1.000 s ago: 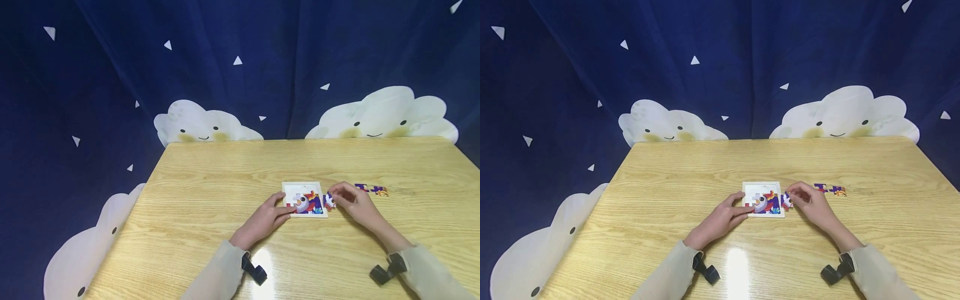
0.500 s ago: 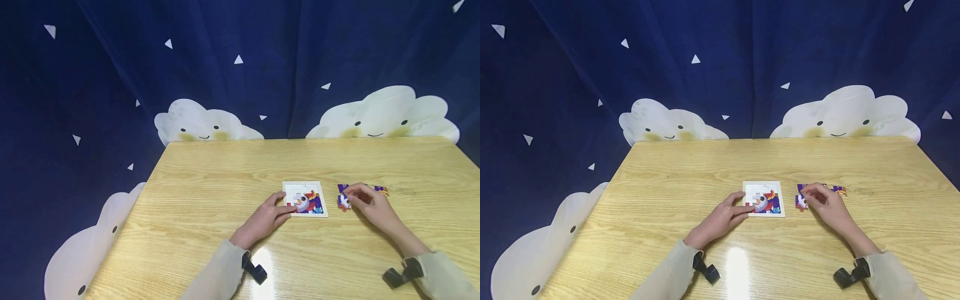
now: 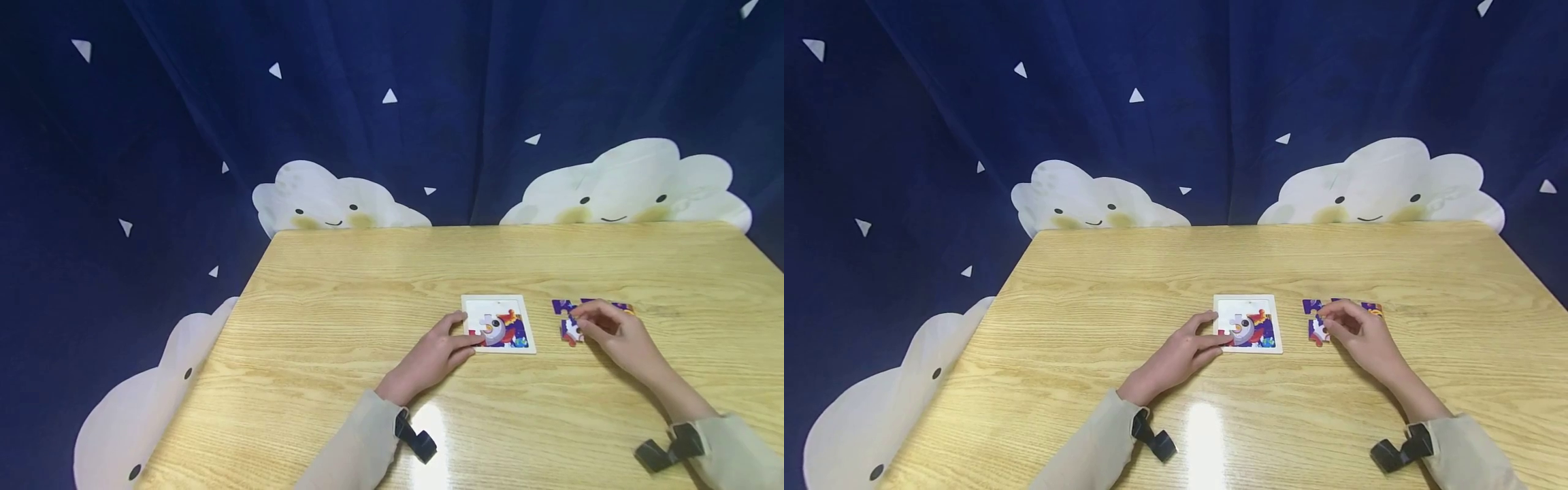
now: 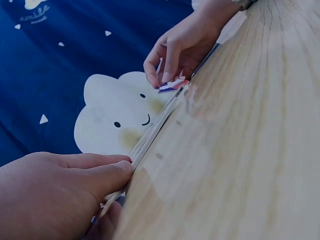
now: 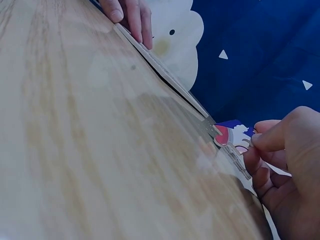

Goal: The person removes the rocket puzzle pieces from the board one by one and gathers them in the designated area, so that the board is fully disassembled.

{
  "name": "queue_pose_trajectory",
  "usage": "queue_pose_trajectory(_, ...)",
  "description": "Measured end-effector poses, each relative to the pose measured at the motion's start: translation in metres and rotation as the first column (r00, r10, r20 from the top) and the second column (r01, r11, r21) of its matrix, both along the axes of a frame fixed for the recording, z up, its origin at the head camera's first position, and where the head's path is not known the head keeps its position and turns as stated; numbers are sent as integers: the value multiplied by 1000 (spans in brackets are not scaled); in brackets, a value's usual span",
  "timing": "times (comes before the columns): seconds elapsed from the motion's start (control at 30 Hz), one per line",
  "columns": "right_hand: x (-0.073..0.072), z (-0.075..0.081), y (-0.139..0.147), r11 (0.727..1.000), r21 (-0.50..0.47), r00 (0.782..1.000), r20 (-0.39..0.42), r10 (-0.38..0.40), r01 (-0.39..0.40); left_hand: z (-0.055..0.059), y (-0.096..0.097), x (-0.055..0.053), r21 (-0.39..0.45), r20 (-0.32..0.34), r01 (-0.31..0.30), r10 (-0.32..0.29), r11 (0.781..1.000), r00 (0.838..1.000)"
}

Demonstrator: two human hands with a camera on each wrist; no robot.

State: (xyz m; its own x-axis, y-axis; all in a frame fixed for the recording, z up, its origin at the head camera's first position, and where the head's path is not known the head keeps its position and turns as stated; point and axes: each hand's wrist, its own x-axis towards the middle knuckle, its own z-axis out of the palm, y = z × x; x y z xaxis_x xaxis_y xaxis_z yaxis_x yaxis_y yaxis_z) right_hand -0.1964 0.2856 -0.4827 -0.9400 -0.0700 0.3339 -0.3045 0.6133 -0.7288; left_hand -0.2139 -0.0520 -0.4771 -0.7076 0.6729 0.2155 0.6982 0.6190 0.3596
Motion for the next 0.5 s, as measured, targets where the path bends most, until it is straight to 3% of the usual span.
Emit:
queue_pose_trajectory(0.3, 0, -1, 1, 1000, 12, 1000, 17, -6, 5, 0, 1, 0, 9, 17, -5, 5, 1000, 1000)
queue_pose_trajectory(0.5, 0, -1, 0, 1000, 26, 1000, -28, 9, -9, 1, 1, 0, 8, 17, -10, 10, 1000, 1000)
